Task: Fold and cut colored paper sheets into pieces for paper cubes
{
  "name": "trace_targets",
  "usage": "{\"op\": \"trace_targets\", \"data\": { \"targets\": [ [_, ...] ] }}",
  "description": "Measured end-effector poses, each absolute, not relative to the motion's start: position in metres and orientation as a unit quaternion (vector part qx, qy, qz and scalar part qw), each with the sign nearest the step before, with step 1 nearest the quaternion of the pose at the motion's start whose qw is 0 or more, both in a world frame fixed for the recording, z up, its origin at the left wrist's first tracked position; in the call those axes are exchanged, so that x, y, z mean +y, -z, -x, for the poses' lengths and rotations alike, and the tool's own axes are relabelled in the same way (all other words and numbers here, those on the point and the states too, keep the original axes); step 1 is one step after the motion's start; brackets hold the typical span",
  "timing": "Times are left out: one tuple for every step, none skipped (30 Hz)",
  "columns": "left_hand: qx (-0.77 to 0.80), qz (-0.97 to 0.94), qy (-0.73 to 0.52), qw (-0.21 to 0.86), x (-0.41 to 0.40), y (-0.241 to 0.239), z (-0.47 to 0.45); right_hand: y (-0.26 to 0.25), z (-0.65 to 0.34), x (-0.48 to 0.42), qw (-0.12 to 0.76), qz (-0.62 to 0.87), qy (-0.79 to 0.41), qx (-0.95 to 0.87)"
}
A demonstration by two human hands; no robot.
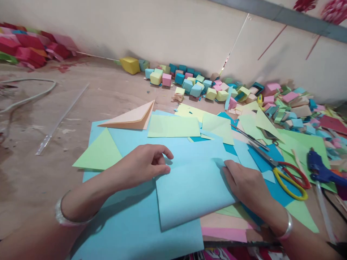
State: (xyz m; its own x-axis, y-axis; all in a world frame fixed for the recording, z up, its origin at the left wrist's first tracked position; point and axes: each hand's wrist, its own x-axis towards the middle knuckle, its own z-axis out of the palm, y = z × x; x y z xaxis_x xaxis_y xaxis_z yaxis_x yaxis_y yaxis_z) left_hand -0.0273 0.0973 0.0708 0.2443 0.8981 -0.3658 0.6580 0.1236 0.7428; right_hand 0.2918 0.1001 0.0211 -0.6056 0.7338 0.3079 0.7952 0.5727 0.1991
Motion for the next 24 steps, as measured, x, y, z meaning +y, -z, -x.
{"op": "trace_targets", "data": {
  "targets": [
    [0.607, -0.653, -0.141, 0.430, 0.097, -0.068, 0.025, -0.022, -0.291, 0.100, 0.100, 0.440, 0.161, -0.878],
    [0.616, -0.662, -0.146, 0.401, 0.097, -0.065, 0.023, -0.023, -0.290, 0.100, 0.102, 0.448, 0.162, -0.873],
    [0.626, -0.672, -0.148, 0.367, 0.097, -0.063, 0.021, -0.024, -0.290, 0.099, 0.104, 0.456, 0.166, -0.868],
    [0.632, -0.685, -0.150, 0.330, 0.096, -0.061, 0.019, -0.025, -0.289, 0.099, 0.103, 0.465, 0.170, -0.863],
    [0.636, -0.698, -0.149, 0.295, 0.095, -0.060, 0.018, -0.026, -0.289, 0.099, 0.101, 0.472, 0.173, -0.859],
    [0.637, -0.709, -0.147, 0.264, 0.094, -0.058, 0.016, -0.027, -0.289, 0.100, 0.098, 0.477, 0.174, -0.856],
    [0.636, -0.719, -0.145, 0.239, 0.093, -0.056, 0.015, -0.027, -0.289, 0.101, 0.095, 0.480, 0.173, -0.855],
    [0.635, -0.727, -0.143, 0.219, 0.092, -0.053, 0.013, -0.027, -0.289, 0.101, 0.093, 0.482, 0.171, -0.854],
    [0.633, -0.732, -0.143, 0.205, 0.092, -0.051, 0.012, -0.027, -0.289, 0.102, 0.090, 0.483, 0.166, -0.855],
    [0.633, -0.735, -0.143, 0.196, 0.092, -0.048, 0.011, -0.027, -0.289, 0.103, 0.087, 0.485, 0.159, -0.856],
    [0.633, -0.736, -0.146, 0.190, 0.092, -0.046, 0.010, -0.026, -0.289, 0.104, 0.085, 0.486, 0.152, -0.856],
    [0.633, -0.736, -0.152, 0.187, 0.093, -0.044, 0.009, -0.025, -0.289, 0.105, 0.084, 0.489, 0.146, -0.856],
    [0.632, -0.735, -0.159, 0.187, 0.094, -0.042, 0.008, -0.025, -0.290, 0.106, 0.083, 0.490, 0.139, -0.856],
    [0.631, -0.733, -0.168, 0.190, 0.095, -0.041, 0.008, -0.024, -0.290, 0.106, 0.082, 0.490, 0.134, -0.857],
    [0.631, -0.729, -0.177, 0.199, 0.096, -0.042, 0.008, -0.023, -0.290, 0.106, 0.081, 0.489, 0.129, -0.859],
    [0.631, -0.722, -0.185, 0.213, 0.097, -0.043, 0.009, -0.022, -0.290, 0.107, 0.081, 0.489, 0.127, -0.860],
    [0.634, -0.712, -0.190, 0.234, 0.098, -0.046, 0.009, -0.022, -0.290, 0.107, 0.080, 0.488, 0.125, -0.860],
    [0.637, -0.700, -0.192, 0.261, 0.099, -0.049, 0.010, -0.021, -0.290, 0.107, 0.081, 0.488, 0.124, -0.860],
    [0.640, -0.686, -0.190, 0.290, 0.099, -0.052, 0.011, -0.021, -0.290, 0.107, 0.084, 0.488, 0.125, -0.860],
    [0.640, -0.674, -0.182, 0.322, 0.099, -0.056, 0.012, -0.021, -0.290, 0.108, 0.087, 0.488, 0.126, -0.859],
    [0.637, -0.663, -0.173, 0.352, 0.099, -0.059, 0.014, -0.021, -0.290, 0.108, 0.090, 0.488, 0.127, -0.859],
    [0.633, -0.656, -0.165, 0.377, 0.098, -0.061, 0.015, -0.021, -0.290, 0.108, 0.090, 0.488, 0.128, -0.859],
    [0.629, -0.651, -0.158, 0.395, 0.096, -0.063, 0.016, -0.021, -0.289, 0.108, 0.089, 0.489, 0.129, -0.858],
    [0.626, -0.647, -0.155, 0.407, 0.095, -0.063, 0.017, -0.021, -0.289, 0.108, 0.085, 0.488, 0.129, -0.859]
  ]
}}
